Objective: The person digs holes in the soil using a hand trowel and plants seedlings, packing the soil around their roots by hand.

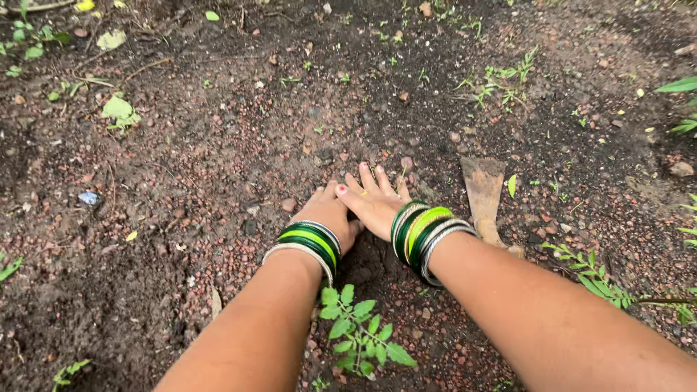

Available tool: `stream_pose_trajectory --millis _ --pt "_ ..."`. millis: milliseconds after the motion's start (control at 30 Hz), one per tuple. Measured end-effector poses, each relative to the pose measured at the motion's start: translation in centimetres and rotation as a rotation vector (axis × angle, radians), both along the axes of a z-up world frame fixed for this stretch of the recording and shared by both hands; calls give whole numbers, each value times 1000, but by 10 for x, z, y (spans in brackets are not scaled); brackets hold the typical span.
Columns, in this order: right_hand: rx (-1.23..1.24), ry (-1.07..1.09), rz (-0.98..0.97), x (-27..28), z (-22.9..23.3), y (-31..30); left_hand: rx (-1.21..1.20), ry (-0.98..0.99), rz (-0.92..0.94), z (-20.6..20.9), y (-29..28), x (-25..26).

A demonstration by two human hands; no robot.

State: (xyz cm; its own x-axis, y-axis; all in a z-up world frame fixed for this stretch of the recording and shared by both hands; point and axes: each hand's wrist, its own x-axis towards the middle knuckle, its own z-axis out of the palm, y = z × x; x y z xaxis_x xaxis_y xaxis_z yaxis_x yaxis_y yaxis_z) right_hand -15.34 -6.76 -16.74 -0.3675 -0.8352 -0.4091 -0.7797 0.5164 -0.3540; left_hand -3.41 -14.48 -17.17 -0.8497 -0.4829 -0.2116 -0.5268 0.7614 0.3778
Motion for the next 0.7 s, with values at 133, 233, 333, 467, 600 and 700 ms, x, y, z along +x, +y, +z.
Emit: stream_pose_trajectory --millis 133,233,333,467,600,700 --pt "-44 46 -6 6 -3 10 -58 -24 -10 0 1 7" --pt "-182 127 9 14 -17 20 -79 29 -26 3 8 21" --pt "-255 105 -10 26 -25 31 -102 2 -18 11 15 34" --pt "-321 66 12 47 -28 52 -164 -103 -45 14 24 49" --pt "-339 -72 57 59 -28 73 -232 -94 -133 24 31 64" --pt "-368 -138 51 61 -29 80 -96 -146 -41 36 39 72"
